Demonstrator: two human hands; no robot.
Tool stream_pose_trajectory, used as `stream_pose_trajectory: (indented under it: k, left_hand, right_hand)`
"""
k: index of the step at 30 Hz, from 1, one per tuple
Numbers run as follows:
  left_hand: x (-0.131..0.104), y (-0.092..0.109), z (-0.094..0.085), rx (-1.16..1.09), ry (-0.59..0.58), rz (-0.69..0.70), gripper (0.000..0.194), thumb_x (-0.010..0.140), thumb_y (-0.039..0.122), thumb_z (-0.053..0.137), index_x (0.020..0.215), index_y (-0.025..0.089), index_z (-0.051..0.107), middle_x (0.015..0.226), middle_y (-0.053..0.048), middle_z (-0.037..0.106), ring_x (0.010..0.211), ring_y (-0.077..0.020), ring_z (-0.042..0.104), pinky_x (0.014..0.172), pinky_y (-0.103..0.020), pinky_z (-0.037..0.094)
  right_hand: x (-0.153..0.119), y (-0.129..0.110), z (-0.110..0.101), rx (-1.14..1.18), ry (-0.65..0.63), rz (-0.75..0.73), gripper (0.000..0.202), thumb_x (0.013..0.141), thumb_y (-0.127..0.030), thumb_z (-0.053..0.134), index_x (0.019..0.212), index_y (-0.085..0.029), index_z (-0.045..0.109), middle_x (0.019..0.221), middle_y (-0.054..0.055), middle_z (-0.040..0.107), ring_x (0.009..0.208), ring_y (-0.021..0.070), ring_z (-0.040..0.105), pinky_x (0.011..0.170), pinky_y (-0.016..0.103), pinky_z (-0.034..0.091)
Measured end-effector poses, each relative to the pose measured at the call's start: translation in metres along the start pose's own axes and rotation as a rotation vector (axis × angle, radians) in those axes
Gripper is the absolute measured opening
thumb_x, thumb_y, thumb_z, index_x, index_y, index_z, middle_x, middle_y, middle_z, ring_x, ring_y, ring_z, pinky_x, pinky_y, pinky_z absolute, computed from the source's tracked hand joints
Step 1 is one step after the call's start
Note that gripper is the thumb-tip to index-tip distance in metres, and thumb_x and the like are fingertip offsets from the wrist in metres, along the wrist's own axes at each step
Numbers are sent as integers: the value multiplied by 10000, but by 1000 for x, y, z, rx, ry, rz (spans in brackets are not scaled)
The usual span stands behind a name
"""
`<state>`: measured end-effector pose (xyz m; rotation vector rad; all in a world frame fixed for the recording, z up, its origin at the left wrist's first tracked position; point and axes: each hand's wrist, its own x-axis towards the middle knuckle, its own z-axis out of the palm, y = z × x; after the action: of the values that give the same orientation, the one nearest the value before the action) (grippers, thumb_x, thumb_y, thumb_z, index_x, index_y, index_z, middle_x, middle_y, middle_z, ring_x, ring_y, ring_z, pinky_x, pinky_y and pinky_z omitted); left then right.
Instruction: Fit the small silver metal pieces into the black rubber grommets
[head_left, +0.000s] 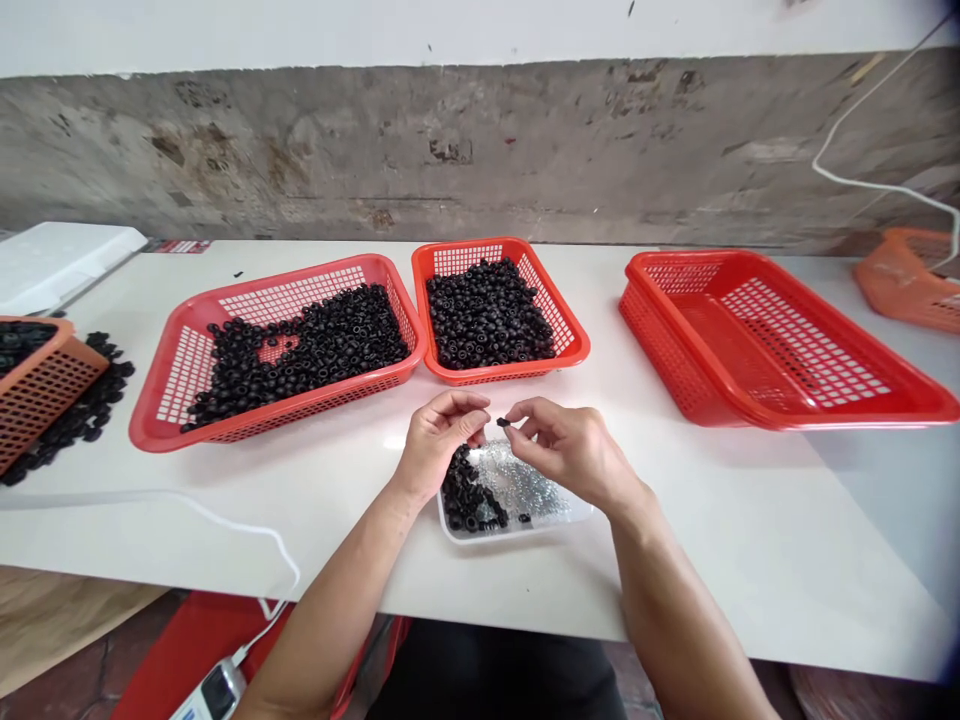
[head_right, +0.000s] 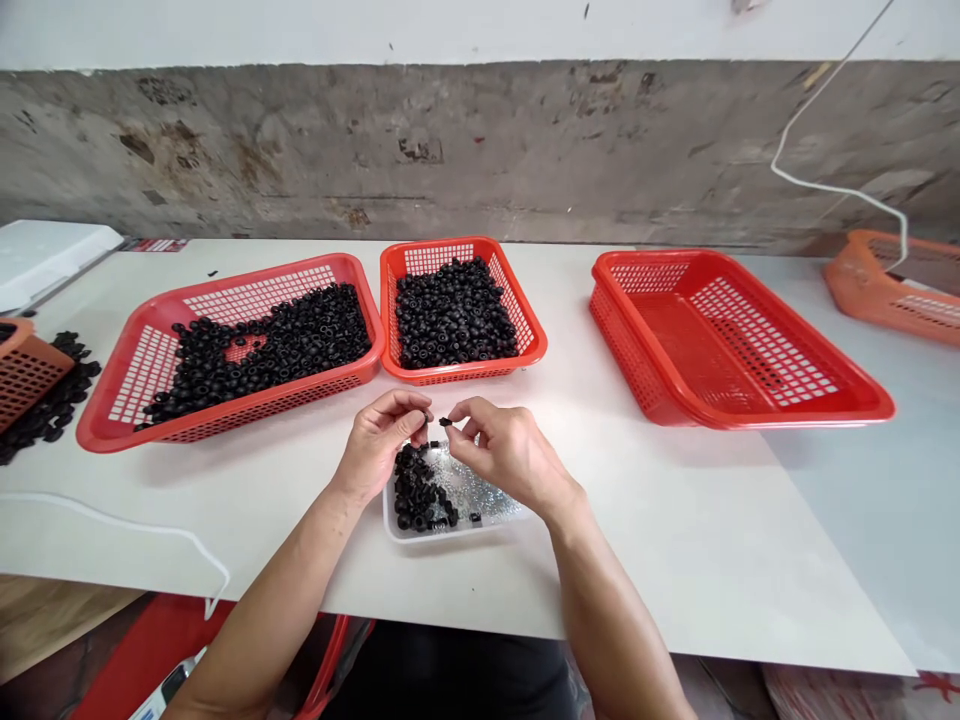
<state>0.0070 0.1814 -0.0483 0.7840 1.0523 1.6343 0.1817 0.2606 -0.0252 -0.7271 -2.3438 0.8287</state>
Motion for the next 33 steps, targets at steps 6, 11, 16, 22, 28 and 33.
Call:
stream_pose_trajectory:
  k: [6, 11, 16, 22, 28, 33]
  left_hand:
    - [-5, -5, 3, 132, -56, -69, 241, 785, 333, 820, 930, 152, 753, 722, -14, 683, 603, -98, 603, 574, -201, 485]
    - [-10, -4, 6, 173, -83, -73, 240, 801, 352, 807, 916, 148, 756, 715, -16, 685, 597, -98, 585, 576, -203, 487]
    - [-9, 0, 6, 156, -81, -98, 229, 814, 356, 795, 917, 154, 764, 684, -7, 675, 603, -101, 584, 589, -199, 484]
    - [-7, 1, 4, 107, -103, -90, 207, 839, 336, 772, 956, 166, 786, 651, -2, 666, 612, -99, 577, 614, -200, 471]
    - [-7, 2, 4, 72, -116, -119, 222, 821, 342, 787, 953, 164, 796, 665, -11, 664, 621, -104, 568, 613, -212, 459]
    - [-7, 5, 6, 68, -90, -150, 236, 789, 351, 812, 913, 152, 786, 702, -21, 669, 620, -105, 565, 600, -216, 446]
  right_hand:
    - [-9, 9, 5, -220, 249, -310, 87, 960, -220, 579, 1037, -180, 588, 648, -55, 667, 446, 63, 549, 490, 188, 434]
    - [-10, 10, 9, -414, 235, -457, 81, 990, -177, 527, 1018, -158, 600, 599, -47, 611, 466, 84, 561, 503, 227, 406]
    - [-9, 10, 11, -388, 231, -467, 86, 1001, -180, 537, 1039, -157, 611, 601, -39, 605, 485, 91, 557, 527, 240, 417]
    - [-7, 10, 11, -153, 204, -455, 246, 993, -164, 578, 1233, -206, 614, 870, 20, 743, 710, 123, 684, 683, 260, 516]
    - [-5, 11, 12, -139, 216, -479, 337, 986, -112, 548, 1302, -219, 598, 1011, 60, 726, 855, 151, 692, 739, 280, 538]
    - [-4, 12, 15, -149, 214, -484, 424, 983, -46, 454, 1348, -230, 567, 996, 68, 704, 840, 155, 675, 745, 282, 552]
